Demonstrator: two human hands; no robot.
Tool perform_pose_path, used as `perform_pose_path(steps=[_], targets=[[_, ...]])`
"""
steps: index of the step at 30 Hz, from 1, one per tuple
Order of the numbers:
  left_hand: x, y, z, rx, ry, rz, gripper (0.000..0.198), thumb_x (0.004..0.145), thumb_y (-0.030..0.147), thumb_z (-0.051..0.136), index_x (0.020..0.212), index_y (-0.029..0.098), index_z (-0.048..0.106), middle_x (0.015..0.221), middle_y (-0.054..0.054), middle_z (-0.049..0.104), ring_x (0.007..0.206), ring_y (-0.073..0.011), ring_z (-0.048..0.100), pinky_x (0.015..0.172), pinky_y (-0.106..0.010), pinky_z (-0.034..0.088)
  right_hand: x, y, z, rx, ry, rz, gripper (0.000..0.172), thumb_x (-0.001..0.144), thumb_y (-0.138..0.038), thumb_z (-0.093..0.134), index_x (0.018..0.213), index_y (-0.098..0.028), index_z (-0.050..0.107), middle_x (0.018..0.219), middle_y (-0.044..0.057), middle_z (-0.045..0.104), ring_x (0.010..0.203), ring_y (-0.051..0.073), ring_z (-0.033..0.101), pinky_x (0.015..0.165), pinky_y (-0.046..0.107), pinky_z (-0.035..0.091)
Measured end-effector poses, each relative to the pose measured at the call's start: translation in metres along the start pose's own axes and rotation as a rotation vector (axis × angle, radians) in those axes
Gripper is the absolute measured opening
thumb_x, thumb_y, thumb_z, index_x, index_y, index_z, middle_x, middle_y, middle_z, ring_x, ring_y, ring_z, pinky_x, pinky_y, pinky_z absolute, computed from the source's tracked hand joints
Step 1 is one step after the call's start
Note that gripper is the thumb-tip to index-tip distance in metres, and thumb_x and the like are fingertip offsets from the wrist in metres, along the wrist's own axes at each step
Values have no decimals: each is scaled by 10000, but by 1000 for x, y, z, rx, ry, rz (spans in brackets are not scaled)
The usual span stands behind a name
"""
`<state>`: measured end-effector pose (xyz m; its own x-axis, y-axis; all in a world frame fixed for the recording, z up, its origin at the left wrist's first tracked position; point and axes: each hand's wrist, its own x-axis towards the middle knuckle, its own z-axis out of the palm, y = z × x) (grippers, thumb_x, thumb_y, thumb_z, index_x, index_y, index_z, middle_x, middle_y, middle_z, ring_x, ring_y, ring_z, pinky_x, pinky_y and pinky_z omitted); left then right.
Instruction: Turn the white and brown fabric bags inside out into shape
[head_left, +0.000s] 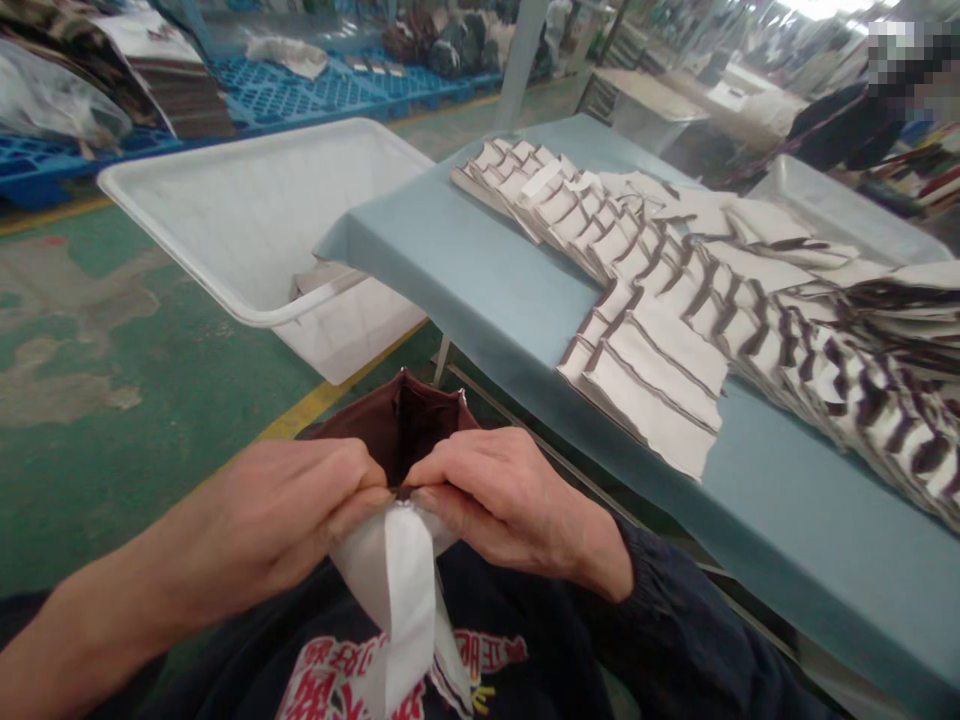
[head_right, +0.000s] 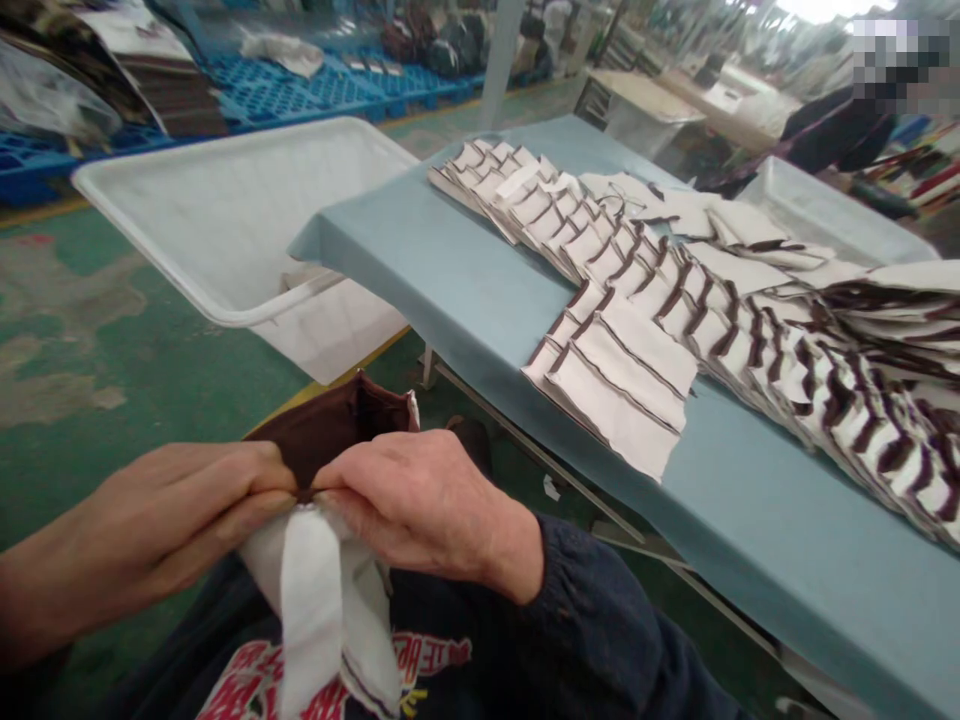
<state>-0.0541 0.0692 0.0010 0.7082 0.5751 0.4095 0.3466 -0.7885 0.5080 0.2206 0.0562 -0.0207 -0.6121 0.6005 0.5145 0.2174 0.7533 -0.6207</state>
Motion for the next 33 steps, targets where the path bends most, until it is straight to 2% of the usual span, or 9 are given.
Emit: perform_pose_path(steps=[4,7,12,17,20,25,28,30,33], targets=[[-23,-12,17,148,134,101,425,1335,272,520,911,273,549,744,66,566,648,-167,496,624,-352,356,-6,4,8,-3,31,-25,223,1287,-273,591,1161,-195,759,900,9,823,742,157,738,691,284,563],[-31,-18,18,30,63,35,421,1342,303,521,934,258,616,745,67,599,625,-145,537,610,-335,357,-6,2,10,-49,15,-47,275,1313,-282,535,1160,-201,749,866,-1,808,723,158,722,675,300,537],[-21,-16,10,-172,-78,-59,457,1345,541,552,1008,262,685,741,84,669,587,-123,605,576,-308,374,-4,-8,6,-181,-21,-98,277,1316,-212,502,1181,-183,741,882,12,809,763,171,712,716,327,529],[-4,4,3,-220,-153,-115,420,1273,296,608,860,260,546,713,103,607,575,-104,539,558,-289,358,-6,-18,2,-215,-128,-73,244,1295,-185,535,1170,-182,745,914,26,809,779,177,704,750,324,548],[-4,14,7,-221,-131,-105,409,1184,163,585,810,253,447,672,112,502,553,-101,447,551,-316,297,-7,-14,4,-146,-156,-40,278,1326,-261,517,1207,-192,759,905,25,804,790,188,703,768,328,563],[-22,8,22,-405,-50,-220,413,1178,182,633,797,252,491,678,102,448,555,-110,417,536,-285,293,-7,1,11,94,-129,69,296,1330,-410,589,1210,-235,795,913,10,830,805,185,744,833,314,606],[-35,-1,25,-493,-80,-305,431,1223,340,679,810,245,600,705,86,494,584,-124,439,553,-282,316,-7,3,12,150,-168,147,275,1306,-430,635,1198,-252,815,949,29,858,847,213,789,845,339,623],[-41,-5,23,-540,-111,-353,522,1232,561,724,827,242,644,708,87,474,593,-131,415,556,-290,307,-7,2,12,154,-186,168,280,1297,-447,651,1178,-258,821,933,30,852,835,221,789,824,348,609],[-44,-7,19,-612,-166,-378,802,1046,1011,712,845,237,661,727,87,466,616,-136,380,567,-310,293,-6,1,13,144,-167,137,326,1313,-464,618,1159,-255,815,891,20,823,803,205,758,790,339,573]])
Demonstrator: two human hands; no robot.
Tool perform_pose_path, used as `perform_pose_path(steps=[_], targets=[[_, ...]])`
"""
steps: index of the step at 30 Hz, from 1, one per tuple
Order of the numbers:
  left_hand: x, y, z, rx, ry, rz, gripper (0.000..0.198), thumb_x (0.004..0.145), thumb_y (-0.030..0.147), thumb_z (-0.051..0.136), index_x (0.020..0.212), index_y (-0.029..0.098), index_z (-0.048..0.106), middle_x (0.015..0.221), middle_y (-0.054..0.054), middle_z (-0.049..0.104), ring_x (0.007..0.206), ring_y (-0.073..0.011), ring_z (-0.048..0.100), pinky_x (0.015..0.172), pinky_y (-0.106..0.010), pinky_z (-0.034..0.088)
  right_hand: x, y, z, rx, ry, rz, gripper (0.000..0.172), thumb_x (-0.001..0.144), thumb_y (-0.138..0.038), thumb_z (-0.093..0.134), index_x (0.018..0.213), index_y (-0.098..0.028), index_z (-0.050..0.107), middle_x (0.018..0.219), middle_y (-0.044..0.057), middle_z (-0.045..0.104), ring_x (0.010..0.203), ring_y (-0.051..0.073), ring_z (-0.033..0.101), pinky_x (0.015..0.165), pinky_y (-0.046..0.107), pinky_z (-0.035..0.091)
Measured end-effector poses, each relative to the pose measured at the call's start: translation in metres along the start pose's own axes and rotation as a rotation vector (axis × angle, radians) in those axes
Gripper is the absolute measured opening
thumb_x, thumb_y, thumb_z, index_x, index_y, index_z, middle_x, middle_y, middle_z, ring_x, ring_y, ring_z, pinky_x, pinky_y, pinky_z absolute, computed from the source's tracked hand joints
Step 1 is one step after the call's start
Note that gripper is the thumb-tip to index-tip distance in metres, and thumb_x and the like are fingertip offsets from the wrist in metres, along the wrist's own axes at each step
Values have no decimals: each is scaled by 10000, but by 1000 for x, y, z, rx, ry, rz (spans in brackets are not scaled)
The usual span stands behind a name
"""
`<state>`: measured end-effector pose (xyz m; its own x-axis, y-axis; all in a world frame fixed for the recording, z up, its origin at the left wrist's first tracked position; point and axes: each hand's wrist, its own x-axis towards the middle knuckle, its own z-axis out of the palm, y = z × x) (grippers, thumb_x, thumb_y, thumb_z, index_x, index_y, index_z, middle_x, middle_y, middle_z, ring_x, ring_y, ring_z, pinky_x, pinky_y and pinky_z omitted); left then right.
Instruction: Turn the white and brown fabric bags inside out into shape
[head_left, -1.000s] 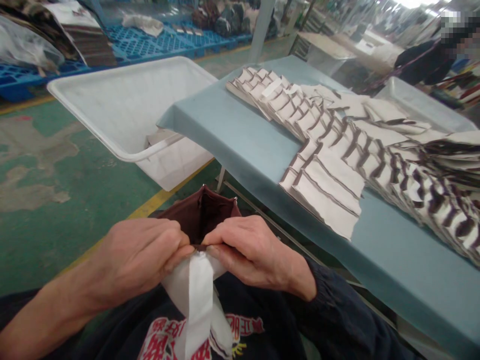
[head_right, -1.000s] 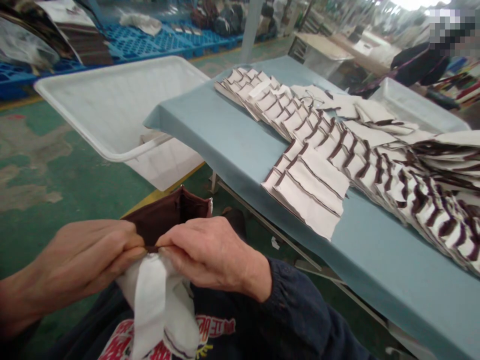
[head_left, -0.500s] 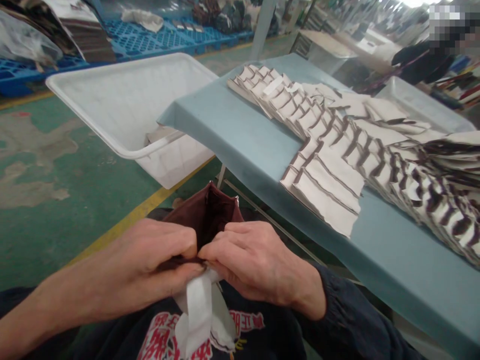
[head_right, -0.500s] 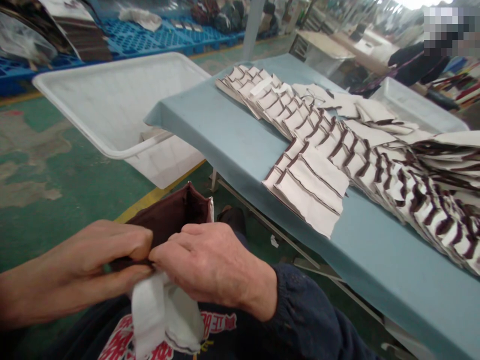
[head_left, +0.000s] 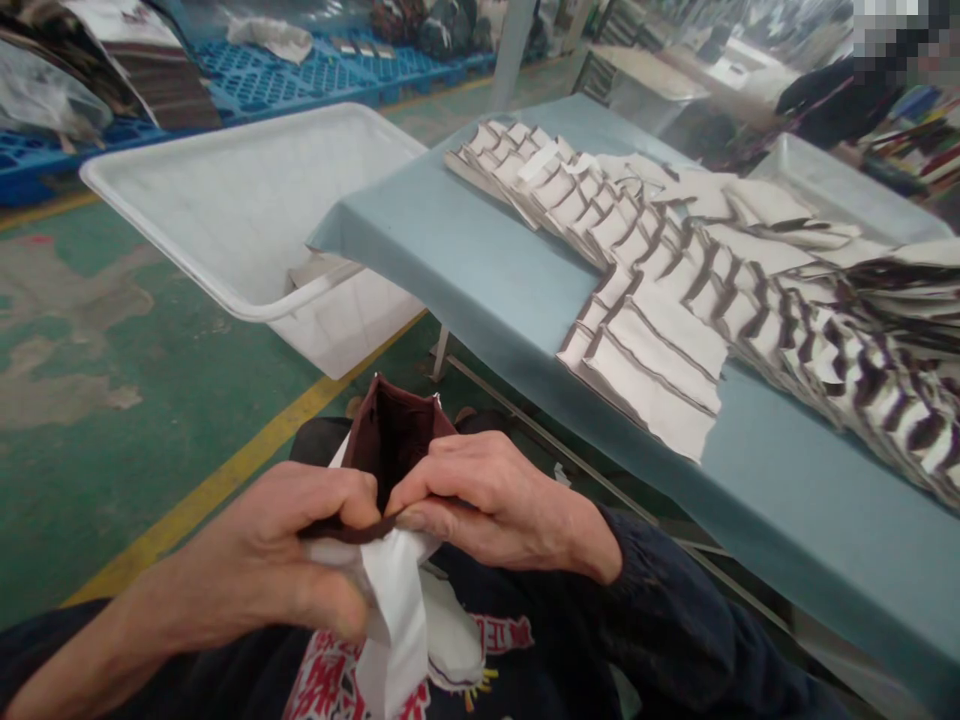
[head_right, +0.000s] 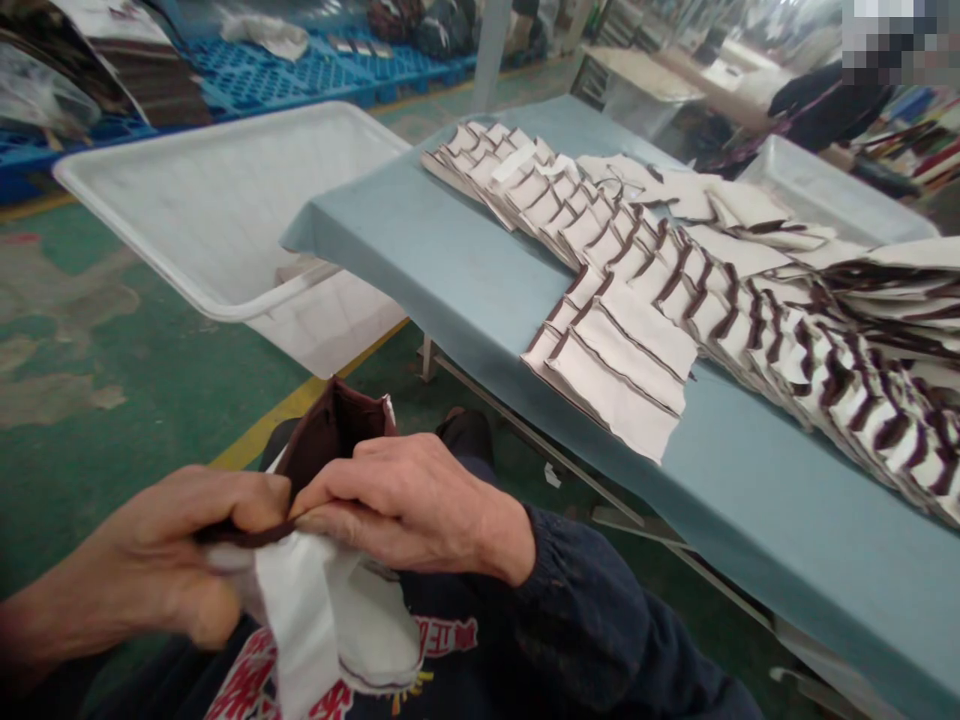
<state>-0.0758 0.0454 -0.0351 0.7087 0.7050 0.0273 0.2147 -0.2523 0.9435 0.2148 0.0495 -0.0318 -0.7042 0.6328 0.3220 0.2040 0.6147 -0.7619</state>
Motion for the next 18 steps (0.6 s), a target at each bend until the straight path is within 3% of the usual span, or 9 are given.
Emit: perform_pose_path(steps=[2,3,5,7,9,12,18], targets=[[1,2,-1,-27,-13,6,916,988,1133,567,829,234,639,731,78,477,622,-139,379,575,-328,289,0,-1,0,-10,32,-49,381,1338,-460,558,1154,-236,805,888,18,815,799,190,732,771,326,548],[2,3,-1,-31,-9,17,912,1037,1109,513,815,232,628,723,73,483,615,-138,387,573,-331,292,0,-1,0,-17,45,-76,400,1348,-450,531,1157,-225,800,888,17,812,797,184,717,763,322,536],[5,5,1,-10,9,48,807,1209,909,517,788,229,624,687,74,497,580,-128,407,551,-324,302,0,-4,0,-43,54,-108,405,1358,-421,500,1170,-210,791,894,15,811,799,179,693,751,319,516],[7,7,2,49,37,90,647,1295,633,610,790,231,665,661,79,535,550,-117,442,534,-308,320,-2,-9,-2,-80,41,-109,384,1359,-395,490,1184,-212,778,904,11,815,802,181,680,752,323,506],[6,9,4,142,45,118,446,1274,425,681,871,245,741,687,82,627,561,-116,538,546,-295,363,-5,-16,-3,-131,22,-96,347,1354,-357,488,1197,-215,763,920,12,825,805,184,679,757,328,504],[1,18,8,312,26,160,216,1214,251,690,1012,272,761,783,80,751,625,-134,678,591,-304,426,-10,-28,-5,-210,-13,-90,251,1316,-271,534,1194,-211,744,922,16,826,792,184,686,758,333,507],[-1,41,26,630,108,327,318,1201,132,512,930,298,506,735,68,654,544,-169,566,534,-382,352,-16,-39,1,-220,-34,-94,168,1240,-235,588,1186,-223,746,884,4,840,749,178,719,768,335,547]])
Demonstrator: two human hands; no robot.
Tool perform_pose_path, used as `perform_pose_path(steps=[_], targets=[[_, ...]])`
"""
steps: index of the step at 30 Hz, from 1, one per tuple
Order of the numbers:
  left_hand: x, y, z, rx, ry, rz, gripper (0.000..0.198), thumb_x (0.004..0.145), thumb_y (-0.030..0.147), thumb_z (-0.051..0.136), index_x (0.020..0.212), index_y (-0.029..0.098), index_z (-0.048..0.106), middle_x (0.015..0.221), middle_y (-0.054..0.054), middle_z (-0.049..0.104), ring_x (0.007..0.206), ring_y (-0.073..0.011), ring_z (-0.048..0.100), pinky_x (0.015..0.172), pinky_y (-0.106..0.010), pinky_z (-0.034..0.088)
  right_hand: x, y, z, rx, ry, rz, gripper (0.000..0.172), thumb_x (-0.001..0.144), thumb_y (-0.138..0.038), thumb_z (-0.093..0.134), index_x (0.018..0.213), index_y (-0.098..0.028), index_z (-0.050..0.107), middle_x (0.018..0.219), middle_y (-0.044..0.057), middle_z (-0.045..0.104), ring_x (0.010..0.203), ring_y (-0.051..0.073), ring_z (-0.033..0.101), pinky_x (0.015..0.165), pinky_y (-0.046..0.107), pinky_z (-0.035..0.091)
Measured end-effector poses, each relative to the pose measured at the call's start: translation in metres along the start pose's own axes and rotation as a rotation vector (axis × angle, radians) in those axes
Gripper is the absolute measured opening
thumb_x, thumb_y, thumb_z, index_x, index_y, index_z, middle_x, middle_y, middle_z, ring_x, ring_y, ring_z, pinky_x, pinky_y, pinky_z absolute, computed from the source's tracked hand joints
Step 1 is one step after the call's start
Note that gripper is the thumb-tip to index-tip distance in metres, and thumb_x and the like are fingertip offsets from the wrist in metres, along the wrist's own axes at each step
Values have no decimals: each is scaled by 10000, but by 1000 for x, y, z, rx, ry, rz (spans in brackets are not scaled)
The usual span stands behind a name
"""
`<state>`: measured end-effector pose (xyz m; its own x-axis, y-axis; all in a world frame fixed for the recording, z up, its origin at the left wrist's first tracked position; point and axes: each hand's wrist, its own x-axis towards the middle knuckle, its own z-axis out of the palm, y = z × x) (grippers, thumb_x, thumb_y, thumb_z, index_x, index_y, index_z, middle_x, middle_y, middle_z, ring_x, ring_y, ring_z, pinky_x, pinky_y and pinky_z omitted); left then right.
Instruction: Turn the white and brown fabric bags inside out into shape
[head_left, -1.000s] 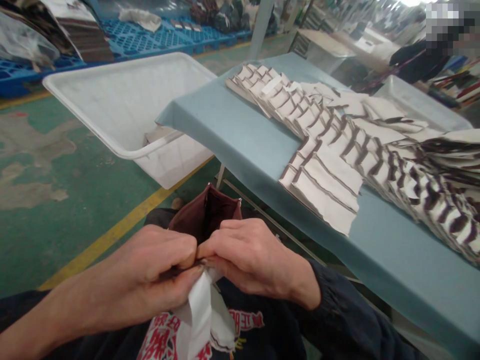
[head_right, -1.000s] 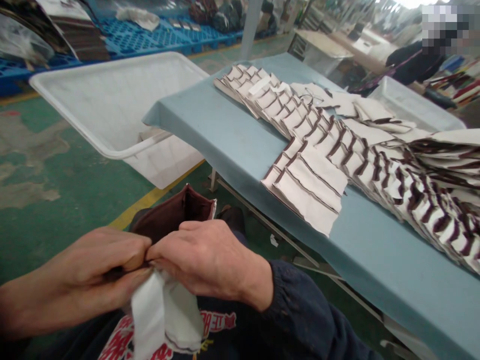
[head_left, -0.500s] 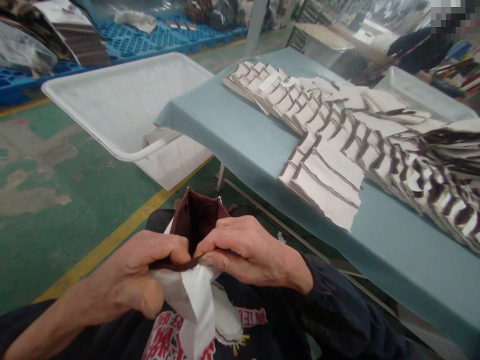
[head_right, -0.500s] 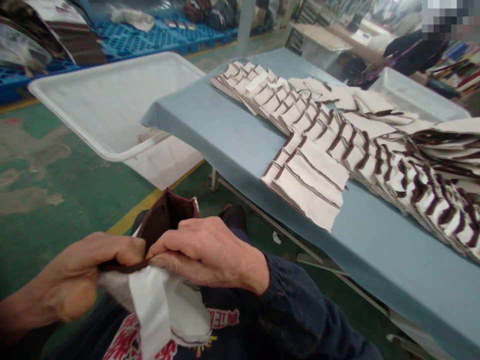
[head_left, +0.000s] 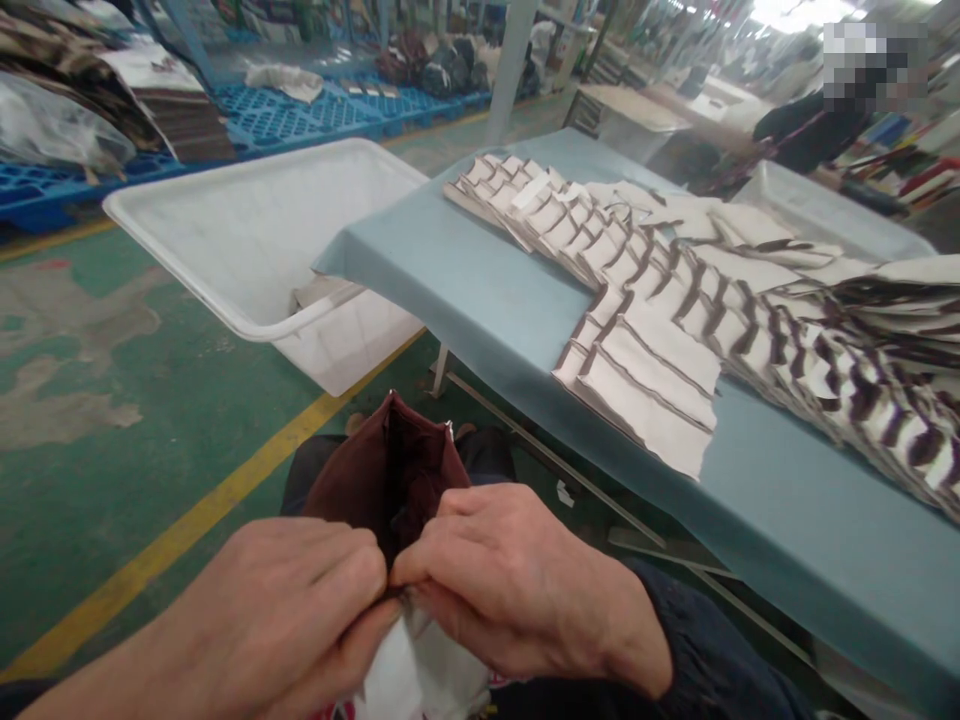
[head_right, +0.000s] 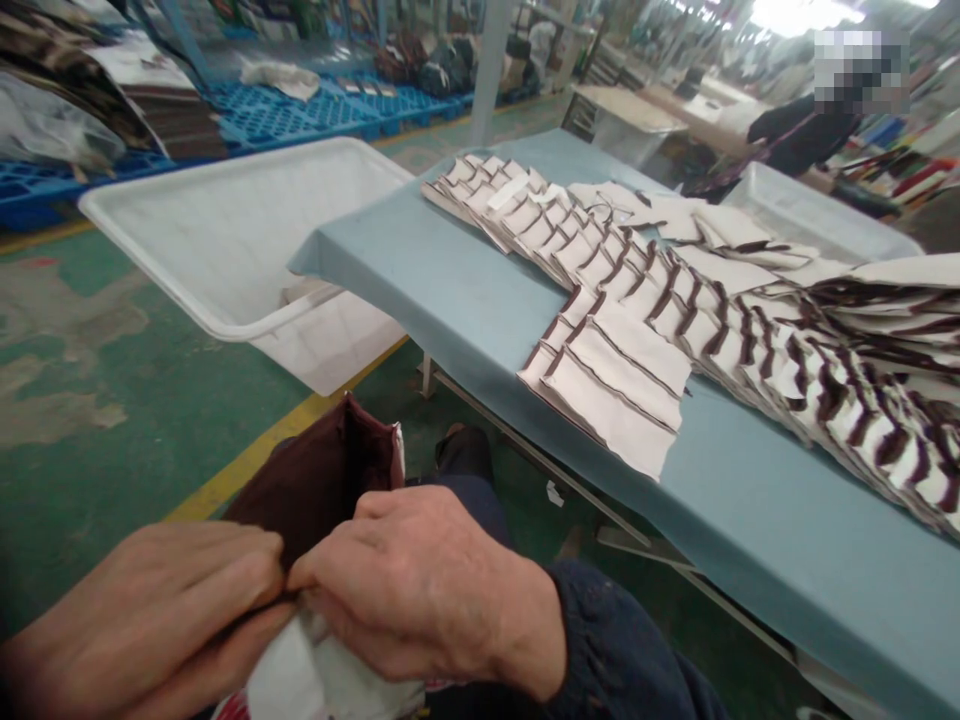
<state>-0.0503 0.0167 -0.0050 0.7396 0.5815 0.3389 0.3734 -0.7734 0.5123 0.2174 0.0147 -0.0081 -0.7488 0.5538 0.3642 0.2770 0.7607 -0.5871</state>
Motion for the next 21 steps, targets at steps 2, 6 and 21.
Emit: perform_pose_path(steps=[2,6,21], targets=[[2,3,2,-27,0,30,336,1181,86,455,921,299,456,707,83,609,528,-146,555,526,-350,370,-1,8,3,36,49,10,120,1206,-288,646,1182,-240,753,878,-10,858,736,178,728,774,341,552],[-6,-9,3,-97,40,-50,357,1161,97,440,856,283,422,641,88,535,481,-125,513,506,-321,338,-3,44,1,46,176,34,329,1141,-566,833,1061,-251,786,877,-4,865,781,196,756,823,366,551],[-13,-64,-39,-56,111,-273,508,1259,317,525,757,252,491,664,77,487,586,-125,472,576,-276,354,15,65,-36,122,120,188,312,1081,-367,903,895,-242,686,880,-14,753,865,177,679,837,319,528]])
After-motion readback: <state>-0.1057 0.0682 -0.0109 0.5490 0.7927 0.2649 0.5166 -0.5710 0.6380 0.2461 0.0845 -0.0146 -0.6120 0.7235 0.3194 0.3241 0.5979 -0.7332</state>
